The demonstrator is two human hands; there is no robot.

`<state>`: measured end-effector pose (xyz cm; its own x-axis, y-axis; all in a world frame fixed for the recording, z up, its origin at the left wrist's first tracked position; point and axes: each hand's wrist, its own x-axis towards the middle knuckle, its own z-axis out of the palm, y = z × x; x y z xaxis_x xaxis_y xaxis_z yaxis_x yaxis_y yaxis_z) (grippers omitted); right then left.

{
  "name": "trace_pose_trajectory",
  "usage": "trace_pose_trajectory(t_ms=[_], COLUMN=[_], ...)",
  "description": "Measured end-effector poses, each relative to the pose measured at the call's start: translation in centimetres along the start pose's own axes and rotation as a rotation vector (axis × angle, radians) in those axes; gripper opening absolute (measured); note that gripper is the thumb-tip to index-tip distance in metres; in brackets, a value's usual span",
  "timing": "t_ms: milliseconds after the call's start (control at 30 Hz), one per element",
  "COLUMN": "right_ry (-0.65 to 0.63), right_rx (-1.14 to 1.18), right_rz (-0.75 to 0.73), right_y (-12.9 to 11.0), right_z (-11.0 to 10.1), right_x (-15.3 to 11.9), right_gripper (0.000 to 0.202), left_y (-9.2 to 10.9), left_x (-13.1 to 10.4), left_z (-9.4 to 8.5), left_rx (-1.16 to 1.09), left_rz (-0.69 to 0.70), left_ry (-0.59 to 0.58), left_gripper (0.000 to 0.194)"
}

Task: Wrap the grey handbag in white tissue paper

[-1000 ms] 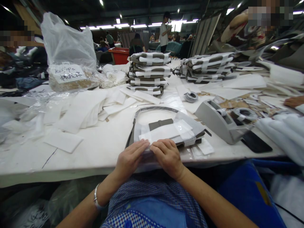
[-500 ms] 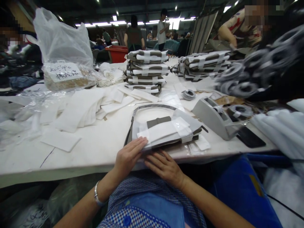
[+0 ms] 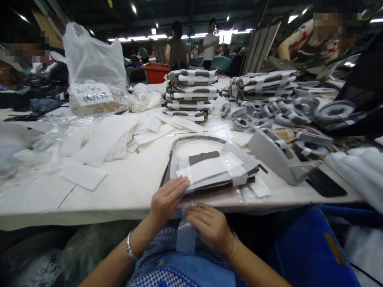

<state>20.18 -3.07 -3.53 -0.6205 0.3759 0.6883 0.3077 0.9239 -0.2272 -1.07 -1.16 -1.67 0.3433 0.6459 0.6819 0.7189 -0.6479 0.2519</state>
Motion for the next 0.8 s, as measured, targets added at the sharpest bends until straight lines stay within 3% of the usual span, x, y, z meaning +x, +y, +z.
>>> trace_pose_trajectory(t_ms=[200, 367, 567, 800], right_ry=[-0.021, -0.025, -0.026, -0.074], right_rx=[0.015, 0.025, -0.005, -0.008], right_rz=[0.044, 0.075, 0.126, 0.333], right_y=[-1.8, -2.2, 1.0, 5.1], right_z=[-0.9, -3.0, -4.9, -2.9], right_x=[0.1, 2.0, 6.9, 9.9], right_gripper=[0.036, 0.037, 0.031, 0.019], left_y=[0.0, -0.2, -0.1, 0.2], left_x=[-0.3, -0.4, -0.5, -0.2], left_z=[0.2, 0.4, 0.7, 0.5], left_rx=[0.007, 0.013, 0.019, 0.038], left_rz=[0.001, 0.029, 0.035, -0.021], left_ry=[0.005, 0.016, 0.048, 0.083], left_gripper=[0.042, 0.042, 0.039, 0.028])
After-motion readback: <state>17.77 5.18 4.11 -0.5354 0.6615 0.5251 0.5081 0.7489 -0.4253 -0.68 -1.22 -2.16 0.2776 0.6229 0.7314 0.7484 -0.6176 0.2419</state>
